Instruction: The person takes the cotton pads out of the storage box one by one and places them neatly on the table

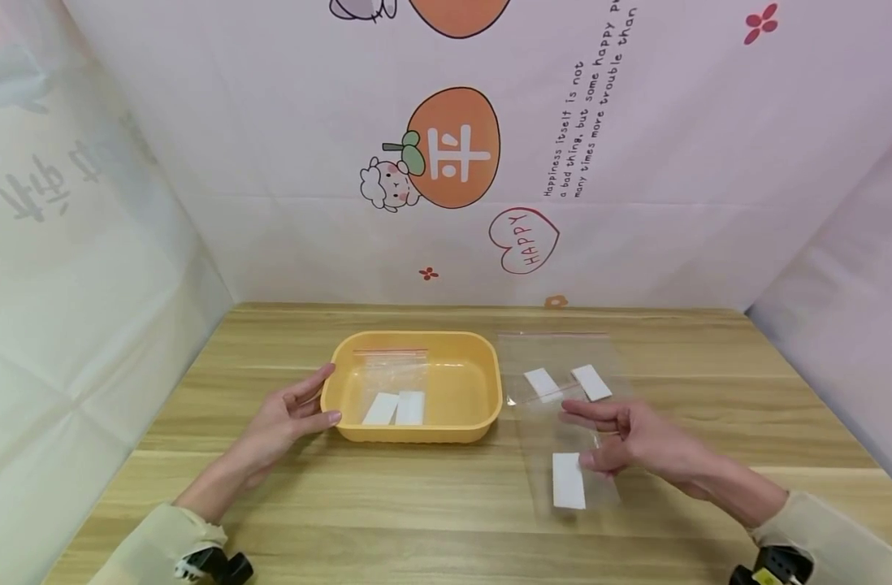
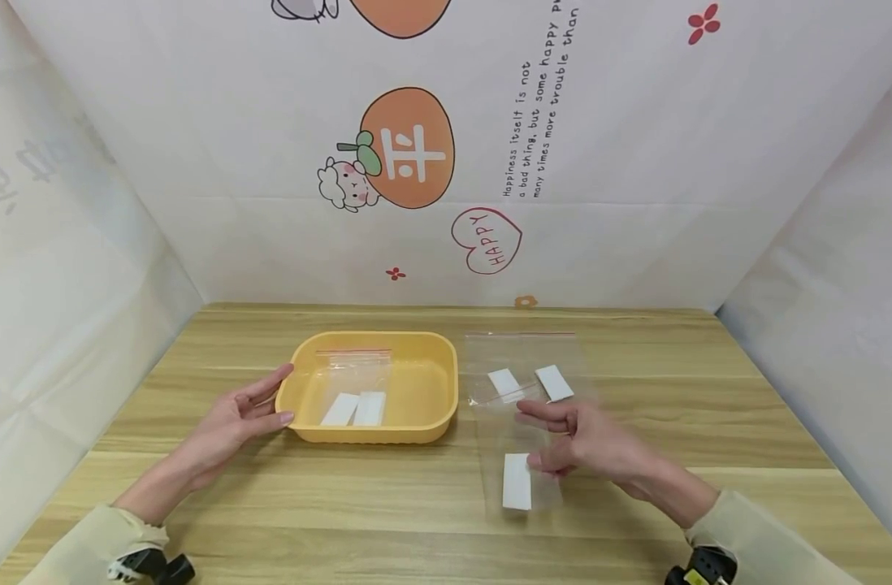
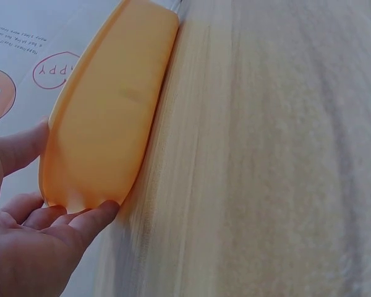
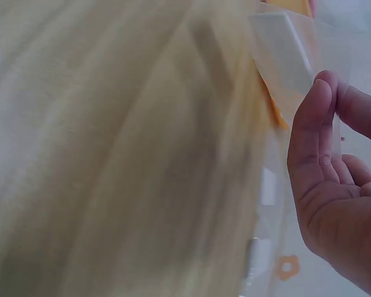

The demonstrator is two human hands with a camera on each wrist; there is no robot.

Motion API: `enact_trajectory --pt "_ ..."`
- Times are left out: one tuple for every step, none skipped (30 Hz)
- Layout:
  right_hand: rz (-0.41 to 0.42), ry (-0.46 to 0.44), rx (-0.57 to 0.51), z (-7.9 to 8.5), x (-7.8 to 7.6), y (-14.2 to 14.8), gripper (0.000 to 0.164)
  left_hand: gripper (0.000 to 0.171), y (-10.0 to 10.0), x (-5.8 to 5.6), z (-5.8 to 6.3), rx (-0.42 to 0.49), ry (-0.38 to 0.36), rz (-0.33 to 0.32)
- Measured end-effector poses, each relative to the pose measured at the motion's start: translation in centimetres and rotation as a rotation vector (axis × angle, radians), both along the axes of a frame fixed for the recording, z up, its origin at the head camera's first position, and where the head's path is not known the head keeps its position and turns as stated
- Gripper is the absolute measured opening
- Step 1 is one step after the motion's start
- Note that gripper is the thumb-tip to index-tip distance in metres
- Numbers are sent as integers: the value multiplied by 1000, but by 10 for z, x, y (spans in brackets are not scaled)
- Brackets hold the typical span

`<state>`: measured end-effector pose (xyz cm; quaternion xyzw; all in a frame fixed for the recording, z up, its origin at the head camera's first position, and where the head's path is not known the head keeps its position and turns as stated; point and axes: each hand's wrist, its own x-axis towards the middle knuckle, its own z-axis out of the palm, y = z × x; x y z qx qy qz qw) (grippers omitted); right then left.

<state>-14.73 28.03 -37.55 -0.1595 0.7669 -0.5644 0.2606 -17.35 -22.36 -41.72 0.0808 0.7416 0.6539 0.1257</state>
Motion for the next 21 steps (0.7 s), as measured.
enact_trajectory --pt "-1 -1 -4 -3 1 0 83 87 0 0 0 -2 1 1" --pt "-3 -5 -9 -6 2 -1 84 87 0 0 0 -3 2 1" --pt "-4 -5 -13 -9 3 -1 84 87 0 0 -1 -3 3 1" --pt "-7 -4 -17 -11 4 -1 85 87 -1 0 -1 -4 3 1" --pt "-11 -2 -18 -13 5 -2 85 87 -1 -1 -1 -4 3 1" --pt "-15 2 -18 -15 6 -2 86 86 -1 -1 -1 -3 4 0" --pt "-17 10 -17 -17 6 -2 86 86 -1 -1 -1 -2 5 -1" --pt "-24 20 -7 -19 7 -3 87 86 -1 -1 -1 -1 6 -2" --pt "-31 35 7 -21 8 -3 87 87 -1 -2 -1 0 7 -2" --pt "-39 44 21 -23 8 -4 88 87 -1 -2 -1 0 8 -2" --pt "-46 57 41 -24 9 -5 89 87 -1 -2 -1 1 8 -3" --pt "-50 71 59 -25 10 -5 89 87 -1 -2 -1 0 9 -2" --pt "-56 86 79 -26 10 -6 89 87 -1 -2 -1 -3 9 -2" --pt "-61 100 97 -27 11 -6 90 87 -1 -2 -1 -5 9 -1" --pt "-60 117 108 -28 11 -7 90 87 -1 -2 -1 -6 9 0" --pt "-63 133 121 -28 12 -7 90 87 -1 -1 -1 -7 9 0" --pt "-62 158 135 -29 12 -8 91 86 -1 -1 -1 -7 9 0" --pt "-62 176 143 -29 13 -8 91 86 -1 -1 -1 -8 9 1" --pt "-66 192 153 -30 13 -8 92 86 -1 -1 -1 -8 10 2" --pt "-68 201 159 -30 14 -9 92 86 -1 -1 -2 -7 10 1" --pt "-74 208 172 -31 15 -9 93 87 -1 -1 -2 -6 10 0"
